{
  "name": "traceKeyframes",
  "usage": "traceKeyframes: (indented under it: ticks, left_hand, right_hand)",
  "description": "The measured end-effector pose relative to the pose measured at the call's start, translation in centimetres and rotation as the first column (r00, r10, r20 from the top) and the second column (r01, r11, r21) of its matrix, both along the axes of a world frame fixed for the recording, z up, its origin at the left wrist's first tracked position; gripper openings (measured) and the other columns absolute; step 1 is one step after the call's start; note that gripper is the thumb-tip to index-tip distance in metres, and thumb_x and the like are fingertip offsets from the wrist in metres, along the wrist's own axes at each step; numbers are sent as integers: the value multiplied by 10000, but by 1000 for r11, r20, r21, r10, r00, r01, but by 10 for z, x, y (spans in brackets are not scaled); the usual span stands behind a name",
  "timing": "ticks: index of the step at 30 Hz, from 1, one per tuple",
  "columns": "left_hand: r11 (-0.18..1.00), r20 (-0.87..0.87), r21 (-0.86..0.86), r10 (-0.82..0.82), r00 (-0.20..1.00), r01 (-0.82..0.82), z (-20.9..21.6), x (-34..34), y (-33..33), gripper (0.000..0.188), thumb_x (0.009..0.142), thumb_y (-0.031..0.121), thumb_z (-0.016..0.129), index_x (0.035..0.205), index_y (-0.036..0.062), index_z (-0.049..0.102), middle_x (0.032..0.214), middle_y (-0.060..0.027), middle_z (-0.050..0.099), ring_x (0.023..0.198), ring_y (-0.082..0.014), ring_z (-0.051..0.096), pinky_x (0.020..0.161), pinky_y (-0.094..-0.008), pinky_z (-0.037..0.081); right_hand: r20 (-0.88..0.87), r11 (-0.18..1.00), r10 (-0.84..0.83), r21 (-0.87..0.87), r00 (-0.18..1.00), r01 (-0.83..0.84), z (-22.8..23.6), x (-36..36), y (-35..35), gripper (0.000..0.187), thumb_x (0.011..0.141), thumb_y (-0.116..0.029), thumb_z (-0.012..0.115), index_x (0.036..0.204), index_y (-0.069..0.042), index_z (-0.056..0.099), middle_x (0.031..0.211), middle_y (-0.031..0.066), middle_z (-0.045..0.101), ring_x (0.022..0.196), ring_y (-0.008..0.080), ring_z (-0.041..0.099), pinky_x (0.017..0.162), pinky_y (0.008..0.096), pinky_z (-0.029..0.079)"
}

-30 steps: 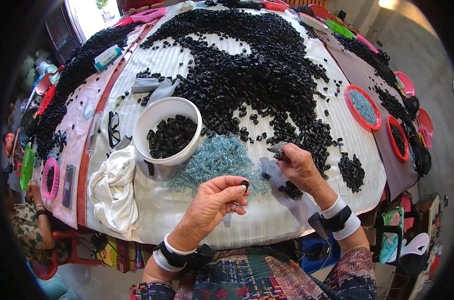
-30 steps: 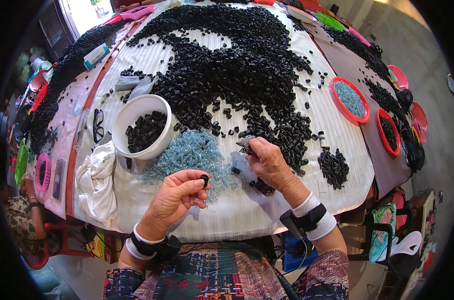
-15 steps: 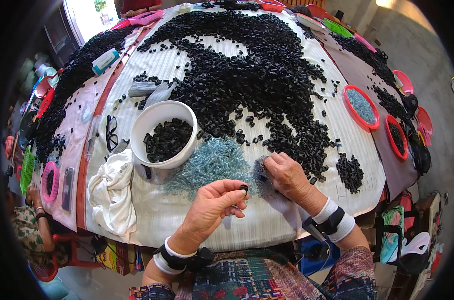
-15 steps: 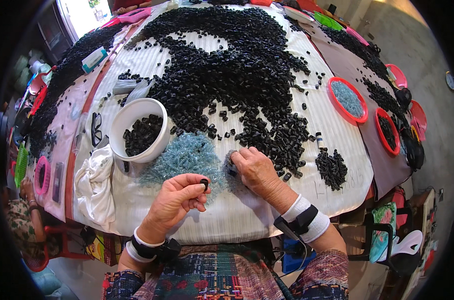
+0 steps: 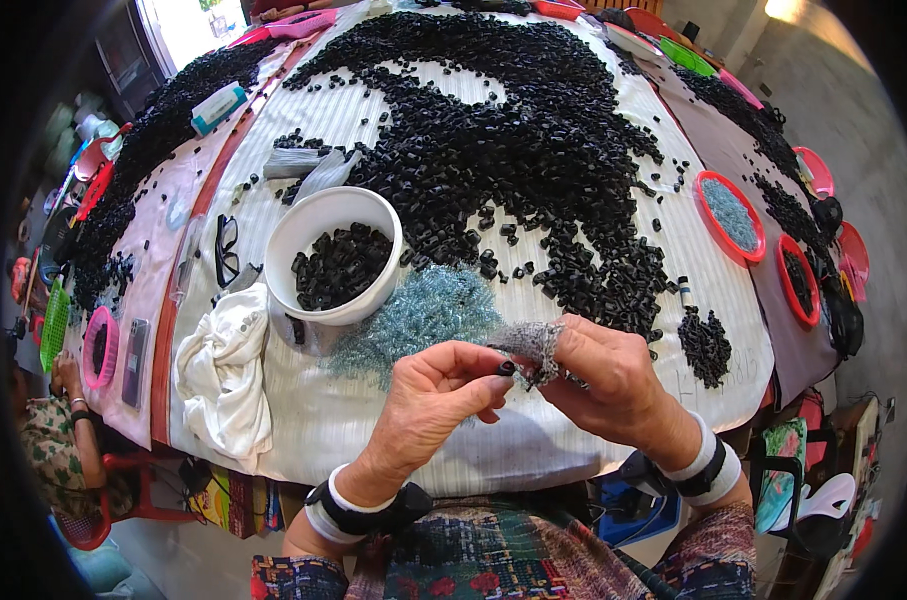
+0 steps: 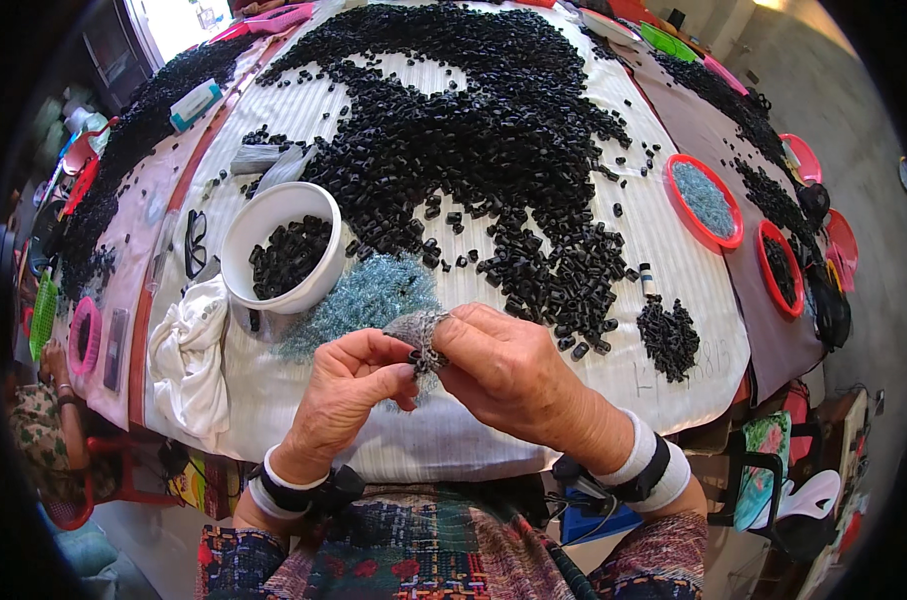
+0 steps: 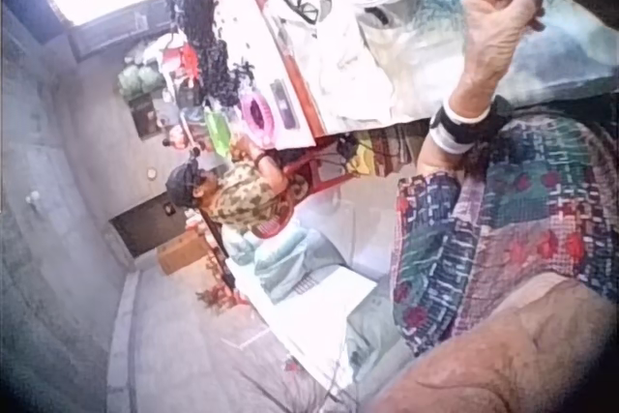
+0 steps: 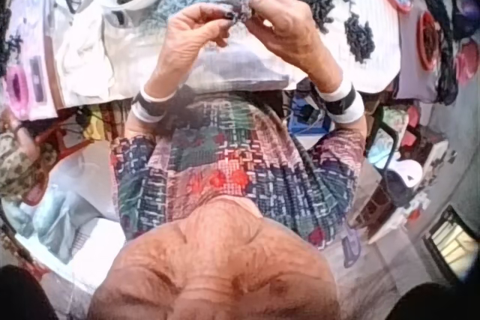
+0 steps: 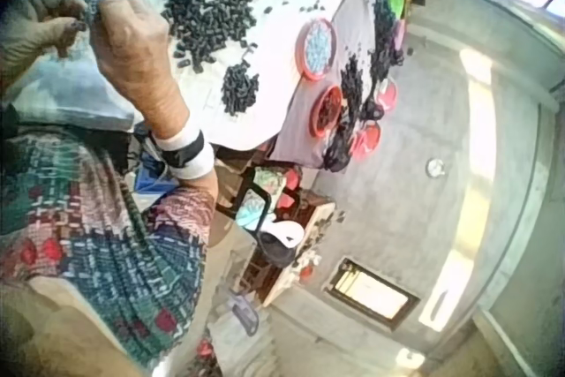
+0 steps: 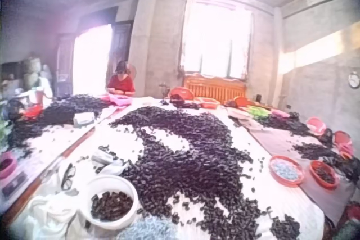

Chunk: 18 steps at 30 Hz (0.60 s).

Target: Manually assembling or sorting small black plastic components at a workshop table.

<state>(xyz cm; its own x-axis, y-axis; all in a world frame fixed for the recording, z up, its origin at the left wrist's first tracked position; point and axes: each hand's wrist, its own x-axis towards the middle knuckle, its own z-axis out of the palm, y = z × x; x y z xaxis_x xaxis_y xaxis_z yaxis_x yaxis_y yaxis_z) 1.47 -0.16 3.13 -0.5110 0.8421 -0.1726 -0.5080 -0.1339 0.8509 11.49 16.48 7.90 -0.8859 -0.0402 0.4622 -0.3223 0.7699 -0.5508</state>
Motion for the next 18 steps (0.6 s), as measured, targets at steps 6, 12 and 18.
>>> traceKeyframes:
  ticks: [6,12,18]
  left_hand:
    - [995,-183,-71,61,981,-75,-2,5,-5,192,824,13,679,999,-42,624,880,-65,659,744,-76,605,637,-206,515]
    - [992,-295,-69,82,952,-106,-7,10,-4,196,830,30,676,1008,-41,631,828,-43,660,710,-59,597,641,-184,499]
    - [993,-274,-59,84,958,-104,-7,9,-3,194,840,36,662,1020,-31,637,824,-40,660,706,-55,594,628,-192,504]
  right_hand:
    - [-66,992,30,122,997,-22,-6,-3,-8,260,674,71,637,921,7,584,769,130,568,696,297,591,607,350,499]
    - [-36,996,-39,81,999,41,-12,4,-12,307,674,94,614,970,16,591,831,156,602,742,305,619,629,357,520]
    - [0,997,-66,42,998,66,-17,4,-12,390,669,115,595,1048,25,593,895,170,620,755,305,641,625,346,534]
